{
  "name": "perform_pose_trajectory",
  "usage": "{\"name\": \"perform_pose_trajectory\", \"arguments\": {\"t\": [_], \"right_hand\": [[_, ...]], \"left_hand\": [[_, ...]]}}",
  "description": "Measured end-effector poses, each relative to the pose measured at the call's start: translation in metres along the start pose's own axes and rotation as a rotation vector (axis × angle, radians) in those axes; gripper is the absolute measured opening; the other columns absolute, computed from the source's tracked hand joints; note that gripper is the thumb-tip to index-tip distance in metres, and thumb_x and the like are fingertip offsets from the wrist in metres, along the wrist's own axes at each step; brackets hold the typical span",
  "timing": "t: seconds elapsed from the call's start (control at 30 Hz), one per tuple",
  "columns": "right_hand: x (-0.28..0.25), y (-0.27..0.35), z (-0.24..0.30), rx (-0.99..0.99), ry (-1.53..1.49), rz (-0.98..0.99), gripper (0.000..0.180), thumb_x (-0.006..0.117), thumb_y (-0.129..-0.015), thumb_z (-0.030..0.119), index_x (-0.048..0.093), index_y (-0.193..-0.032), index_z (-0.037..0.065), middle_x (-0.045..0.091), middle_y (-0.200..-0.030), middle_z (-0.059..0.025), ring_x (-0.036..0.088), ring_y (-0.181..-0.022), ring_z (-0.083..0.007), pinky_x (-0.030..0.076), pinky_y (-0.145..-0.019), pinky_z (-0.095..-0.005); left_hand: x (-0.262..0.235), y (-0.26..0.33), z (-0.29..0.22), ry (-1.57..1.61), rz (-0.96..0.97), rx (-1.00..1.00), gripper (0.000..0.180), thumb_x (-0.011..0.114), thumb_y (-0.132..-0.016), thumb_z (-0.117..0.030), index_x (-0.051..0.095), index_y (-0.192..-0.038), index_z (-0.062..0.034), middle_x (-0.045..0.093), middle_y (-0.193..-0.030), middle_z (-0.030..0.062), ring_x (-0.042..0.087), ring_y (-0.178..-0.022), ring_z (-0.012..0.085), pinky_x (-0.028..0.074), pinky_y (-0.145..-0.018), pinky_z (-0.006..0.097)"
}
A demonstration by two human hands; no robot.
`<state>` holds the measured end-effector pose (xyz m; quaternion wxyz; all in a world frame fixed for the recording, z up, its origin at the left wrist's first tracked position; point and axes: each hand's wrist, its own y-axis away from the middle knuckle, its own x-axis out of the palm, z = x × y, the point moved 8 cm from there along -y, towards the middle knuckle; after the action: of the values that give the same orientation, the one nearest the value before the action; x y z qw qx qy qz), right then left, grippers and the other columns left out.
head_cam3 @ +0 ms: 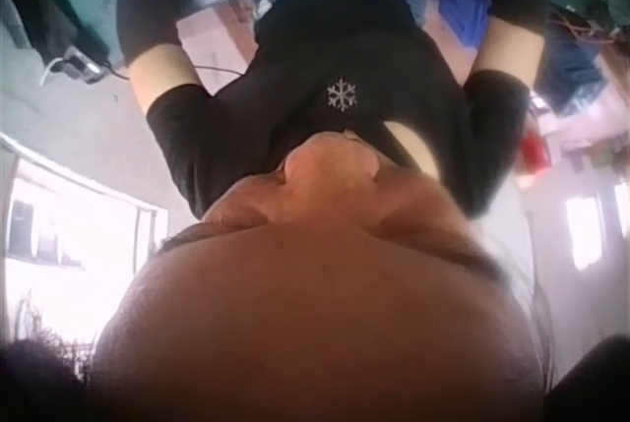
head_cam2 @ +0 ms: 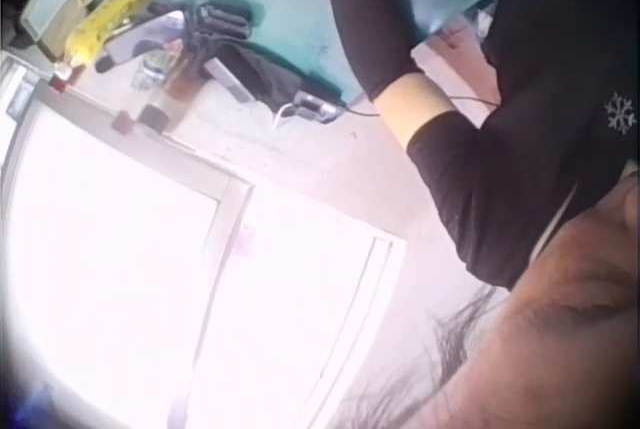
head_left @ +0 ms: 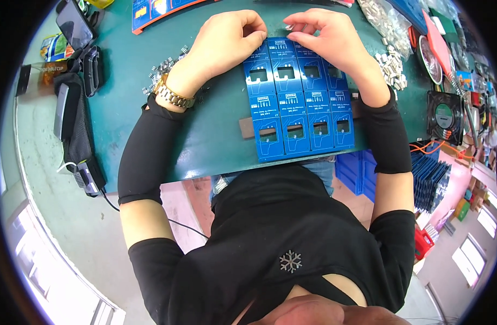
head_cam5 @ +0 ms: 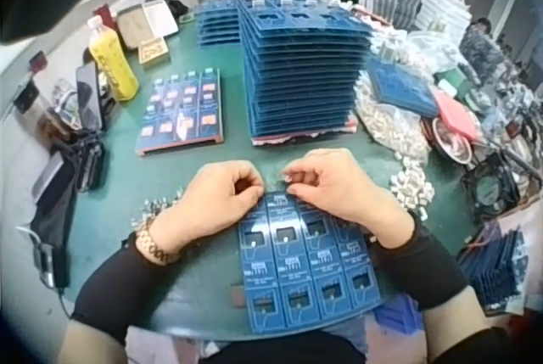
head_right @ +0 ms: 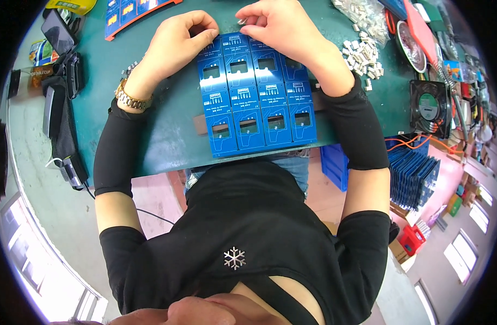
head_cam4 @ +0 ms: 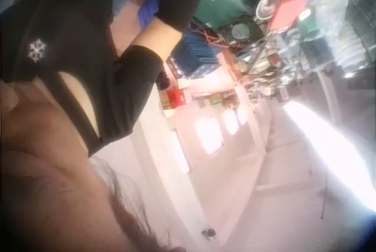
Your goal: The person assembles small white components and metal parts into blue plastic frames by hand, working on a factory workbench.
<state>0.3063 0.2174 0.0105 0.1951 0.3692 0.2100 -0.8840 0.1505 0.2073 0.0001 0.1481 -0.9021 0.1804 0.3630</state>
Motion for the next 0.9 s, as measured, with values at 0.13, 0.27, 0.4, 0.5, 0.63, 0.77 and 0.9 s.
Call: {"name": "perform_pose_trajectory", "arguments": {"t": [0.13,0.27,0.4,0.5,0.63,0.77,0.9], "right_hand": [[-0.001,-0.001,0.016,-0.168,-0.001,-0.006,0.014,0.073,-0.082,0.01,0.073,-0.095,0.005,0.066,-0.082,-0.0048,0.06,-0.071,-0.0127,0.049,-0.065,-0.0253],[0.007,-0.001,0.014,-0.113,-0.033,0.01,0.012,0.071,-0.083,0.009,0.073,-0.093,0.003,0.065,-0.082,-0.0059,0.061,-0.073,-0.0147,0.048,-0.065,-0.0253],[0.014,-0.003,0.005,0.077,-0.071,0.059,0.012,0.07,-0.084,0.008,0.072,-0.094,0.003,0.066,-0.083,-0.0077,0.063,-0.075,-0.0164,0.05,-0.068,-0.0265],[0.013,-0.005,0.008,-0.033,-0.059,0.042,0.013,0.067,-0.085,0.007,0.071,-0.096,0.003,0.067,-0.085,-0.0098,0.065,-0.079,-0.02,0.052,-0.072,-0.0291],[0.018,-0.007,0.015,-0.107,0.076,0.07,0.013,0.064,-0.085,0.005,0.071,-0.096,0.002,0.066,-0.087,-0.0107,0.065,-0.082,-0.0245,0.052,-0.075,-0.0315],[0.019,-0.008,0.016,-0.127,0.082,0.078,0.012,0.064,-0.085,0.004,0.07,-0.095,0.001,0.065,-0.087,-0.011,0.065,-0.083,-0.0255,0.052,-0.076,-0.0318],[0.019,-0.008,0.017,-0.16,0.063,0.091,0.012,0.064,-0.085,0.003,0.07,-0.094,0.001,0.064,-0.087,-0.011,0.065,-0.083,-0.0257,0.052,-0.075,-0.0321]], "left_hand": [[0.001,0.001,0.001,0.065,0.008,-0.028,0.019,0.062,-0.085,-0.02,0.07,-0.093,-0.0039,0.069,-0.082,0.0117,0.068,-0.075,0.0219,0.053,-0.072,0.033],[0.001,0.0,0.0,0.069,-0.008,-0.017,0.019,0.062,-0.084,-0.019,0.07,-0.092,-0.0037,0.069,-0.081,0.0118,0.068,-0.075,0.022,0.053,-0.071,0.033],[0.001,0.0,0.002,0.061,-0.031,-0.026,0.019,0.063,-0.083,-0.021,0.07,-0.09,-0.0045,0.07,-0.082,0.0112,0.068,-0.074,0.0225,0.054,-0.071,0.033],[0.0,-0.001,-0.001,0.001,-0.044,-0.02,0.018,0.064,-0.084,-0.02,0.07,-0.09,-0.0039,0.07,-0.081,0.0093,0.067,-0.074,0.0184,0.053,-0.07,0.031],[0.0,0.0,0.0,-0.05,-0.052,-0.032,0.019,0.065,-0.085,-0.02,0.07,-0.092,-0.0034,0.07,-0.081,0.0079,0.066,-0.073,0.0147,0.053,-0.07,0.028],[0.0,-0.001,0.0,-0.045,-0.048,-0.043,0.019,0.065,-0.085,-0.02,0.07,-0.093,-0.0035,0.07,-0.081,0.0078,0.066,-0.074,0.0147,0.053,-0.07,0.028],[0.001,-0.001,-0.001,-0.037,-0.052,-0.036,0.019,0.065,-0.085,-0.02,0.07,-0.093,-0.0035,0.07,-0.082,0.0073,0.065,-0.073,0.0138,0.053,-0.069,0.027]]}}
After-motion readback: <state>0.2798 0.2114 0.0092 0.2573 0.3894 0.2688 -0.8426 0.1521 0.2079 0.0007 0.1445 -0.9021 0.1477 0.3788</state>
